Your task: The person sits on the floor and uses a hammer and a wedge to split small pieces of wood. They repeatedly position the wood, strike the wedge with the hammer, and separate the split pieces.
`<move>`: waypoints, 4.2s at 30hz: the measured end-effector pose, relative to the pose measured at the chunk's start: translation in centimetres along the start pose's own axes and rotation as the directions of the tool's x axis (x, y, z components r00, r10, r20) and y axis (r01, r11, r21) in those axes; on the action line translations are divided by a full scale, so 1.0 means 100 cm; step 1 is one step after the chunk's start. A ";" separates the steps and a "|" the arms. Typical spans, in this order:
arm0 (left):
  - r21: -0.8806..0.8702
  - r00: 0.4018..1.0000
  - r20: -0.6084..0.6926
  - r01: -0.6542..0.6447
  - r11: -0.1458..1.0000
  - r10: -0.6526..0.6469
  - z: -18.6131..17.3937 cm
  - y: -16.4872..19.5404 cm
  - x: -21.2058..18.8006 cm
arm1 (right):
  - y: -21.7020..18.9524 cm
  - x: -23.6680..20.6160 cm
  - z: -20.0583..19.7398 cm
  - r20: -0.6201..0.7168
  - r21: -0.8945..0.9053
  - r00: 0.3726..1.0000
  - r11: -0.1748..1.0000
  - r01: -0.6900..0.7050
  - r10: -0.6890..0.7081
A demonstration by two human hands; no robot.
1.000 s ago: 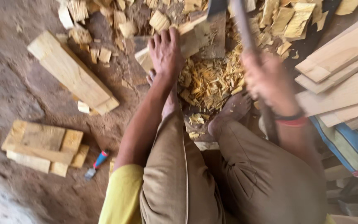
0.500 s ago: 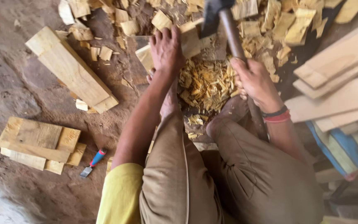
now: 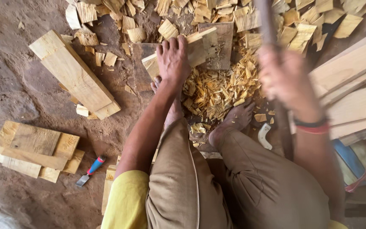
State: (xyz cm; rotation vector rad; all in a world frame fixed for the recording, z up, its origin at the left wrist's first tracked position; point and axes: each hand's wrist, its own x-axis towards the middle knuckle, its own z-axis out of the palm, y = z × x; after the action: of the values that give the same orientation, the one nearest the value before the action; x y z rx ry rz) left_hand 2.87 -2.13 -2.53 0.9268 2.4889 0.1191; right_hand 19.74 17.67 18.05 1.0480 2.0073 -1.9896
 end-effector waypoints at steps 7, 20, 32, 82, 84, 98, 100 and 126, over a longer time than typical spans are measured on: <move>0.004 0.998 -0.029 -0.057 0.998 0.057 0.011 -0.001 0.005 | 0.103 -0.007 0.033 -0.009 -0.292 0.951 0.909 -0.298 0.309; -0.026 0.975 0.188 -0.118 0.993 0.120 -0.013 -0.008 0.016 | 0.150 0.003 0.035 -0.148 -0.113 0.923 0.921 -0.373 0.355; -0.656 0.990 -0.060 0.055 0.753 -0.125 -0.079 -0.073 0.022 | 0.182 0.032 0.033 -0.257 -0.479 0.946 0.825 -0.300 0.196; -0.612 0.934 0.169 -0.152 0.776 0.316 -0.128 0.009 0.039 | -0.021 0.051 0.068 -0.160 -0.657 0.910 0.647 -0.387 0.382; -0.660 0.914 0.235 -0.100 0.745 0.331 -0.127 -0.001 0.042 | -0.011 0.051 0.067 -0.179 -0.643 0.914 0.661 -0.388 0.363; -0.214 0.909 0.290 -0.243 0.946 0.299 -0.031 -0.038 0.027 | 0.071 0.052 0.057 -0.210 -0.590 0.898 0.683 -0.431 0.386; -0.221 0.926 0.279 -0.197 0.955 0.256 -0.029 -0.035 0.018 | 0.075 0.052 0.057 -0.204 -0.597 0.900 0.680 -0.426 0.384; -0.646 0.950 -0.229 -0.310 0.697 0.210 -0.016 -0.039 0.008 | 0.093 0.054 0.066 -0.177 -0.631 0.916 0.673 -0.386 0.360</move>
State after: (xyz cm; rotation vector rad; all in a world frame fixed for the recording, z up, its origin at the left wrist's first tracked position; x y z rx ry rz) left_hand -0.69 -4.47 -2.31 0.9411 2.1195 1.1476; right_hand 18.28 12.67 6.61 1.1759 2.0376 -0.9308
